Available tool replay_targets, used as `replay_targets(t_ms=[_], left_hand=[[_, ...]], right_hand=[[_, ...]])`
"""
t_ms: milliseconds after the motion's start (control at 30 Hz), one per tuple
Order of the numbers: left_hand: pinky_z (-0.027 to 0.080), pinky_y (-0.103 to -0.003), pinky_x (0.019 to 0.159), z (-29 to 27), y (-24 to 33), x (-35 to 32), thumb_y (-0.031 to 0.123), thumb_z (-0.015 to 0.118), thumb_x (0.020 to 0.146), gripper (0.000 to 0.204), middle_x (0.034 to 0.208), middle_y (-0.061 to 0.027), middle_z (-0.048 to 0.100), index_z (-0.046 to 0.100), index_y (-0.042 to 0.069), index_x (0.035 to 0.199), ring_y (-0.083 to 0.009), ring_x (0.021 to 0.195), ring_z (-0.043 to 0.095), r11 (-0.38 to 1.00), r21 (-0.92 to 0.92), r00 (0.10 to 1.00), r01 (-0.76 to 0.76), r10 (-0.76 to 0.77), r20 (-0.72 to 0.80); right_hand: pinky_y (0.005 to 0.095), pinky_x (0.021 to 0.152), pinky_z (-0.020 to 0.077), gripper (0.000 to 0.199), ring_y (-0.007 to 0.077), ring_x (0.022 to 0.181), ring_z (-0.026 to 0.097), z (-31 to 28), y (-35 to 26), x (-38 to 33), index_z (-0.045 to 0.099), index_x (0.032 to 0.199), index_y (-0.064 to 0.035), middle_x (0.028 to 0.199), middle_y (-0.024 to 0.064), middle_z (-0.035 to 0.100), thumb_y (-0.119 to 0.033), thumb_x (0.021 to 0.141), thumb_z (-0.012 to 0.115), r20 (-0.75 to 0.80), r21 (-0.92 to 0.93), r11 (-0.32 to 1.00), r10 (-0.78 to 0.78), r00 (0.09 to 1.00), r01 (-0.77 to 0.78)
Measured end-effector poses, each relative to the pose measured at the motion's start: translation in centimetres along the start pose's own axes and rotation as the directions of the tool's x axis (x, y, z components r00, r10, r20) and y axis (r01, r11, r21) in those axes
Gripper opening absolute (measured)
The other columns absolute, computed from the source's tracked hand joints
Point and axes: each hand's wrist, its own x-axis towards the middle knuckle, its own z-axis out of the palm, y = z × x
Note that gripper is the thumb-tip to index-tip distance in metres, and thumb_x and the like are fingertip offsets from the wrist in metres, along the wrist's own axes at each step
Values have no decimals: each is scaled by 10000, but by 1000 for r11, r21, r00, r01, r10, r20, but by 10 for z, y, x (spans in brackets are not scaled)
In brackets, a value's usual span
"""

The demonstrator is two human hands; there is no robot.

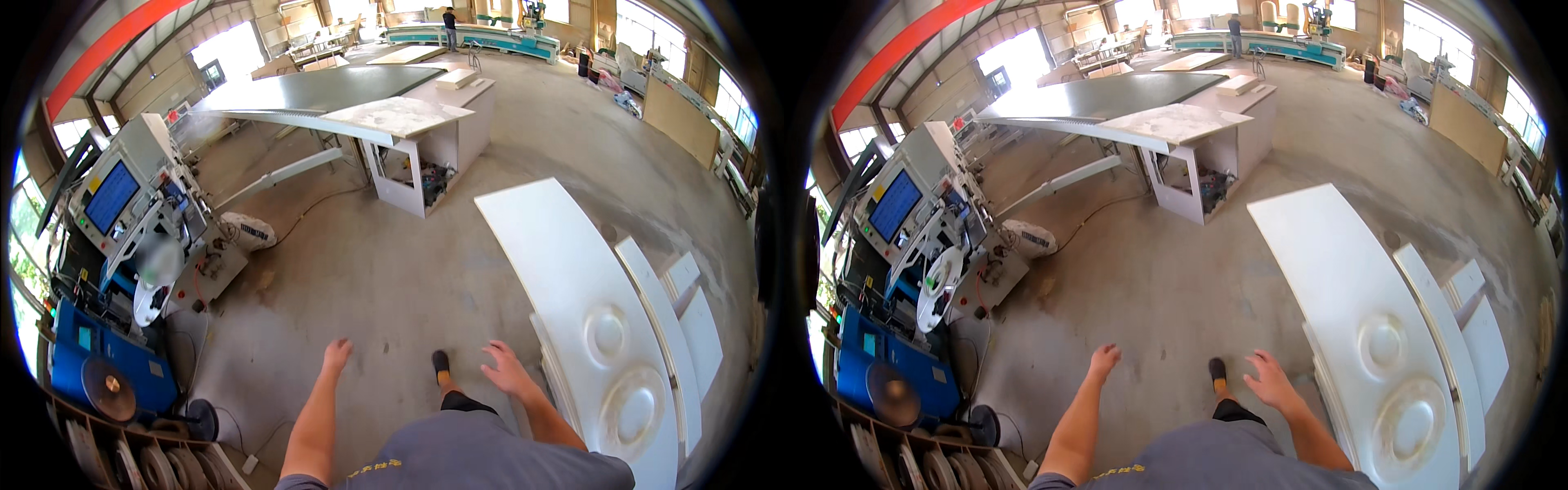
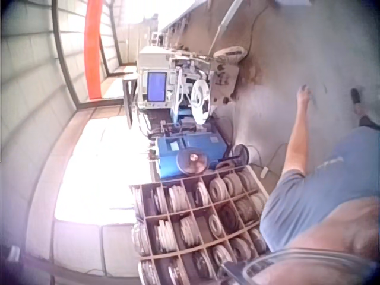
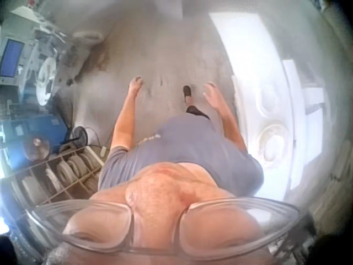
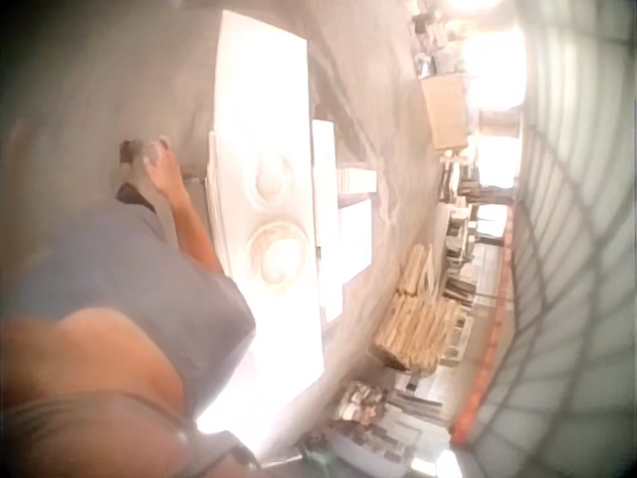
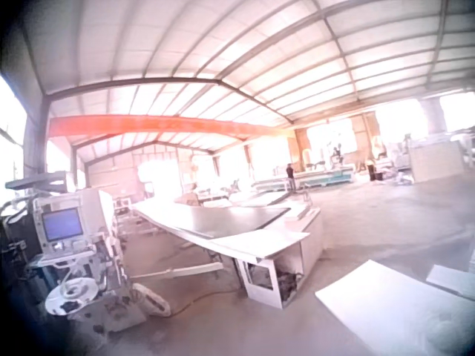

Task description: The person operates a CNC machine in a workshop, performing maintenance on the internal components and adjusting settings on the control panel. They handle a large marble-patterned slab, measuring its thickness with a caliper and positioning it on the machine's conveyor belt.

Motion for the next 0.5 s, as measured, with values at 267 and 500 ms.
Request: replay_targets(t_ms=[267, 500], left_hand=[[476, -378, 934, 83, 262, 184, 285, 614, 917, 644, 1304, -140, 516, 317, 35, 1431, -260, 1111, 567, 871, -483, 962, 91, 49, 269], [474, -399, 935, 117, 378, 359, 318, 615, 921, 647, 1345, -150, 463, 309, 40, 1419, -294, 1116, 548, 671, -704, 927, 233, 66, 369]], right_hand=[[405, 1004, 412, 382, 357, 1208, 487, -48, 0, 247, 585, 1176, -25, 1320, 190, 489, -171, 828, 640, -151, 2, 997, -79, 985, 80], [397, 1010, 407, 358, 349, 1198, 491, -88, -17, 412, 592, 1156, -26, 1312, 178, 495, -140, 819, 630, -203, -72, 995, -78, 976, 64]])
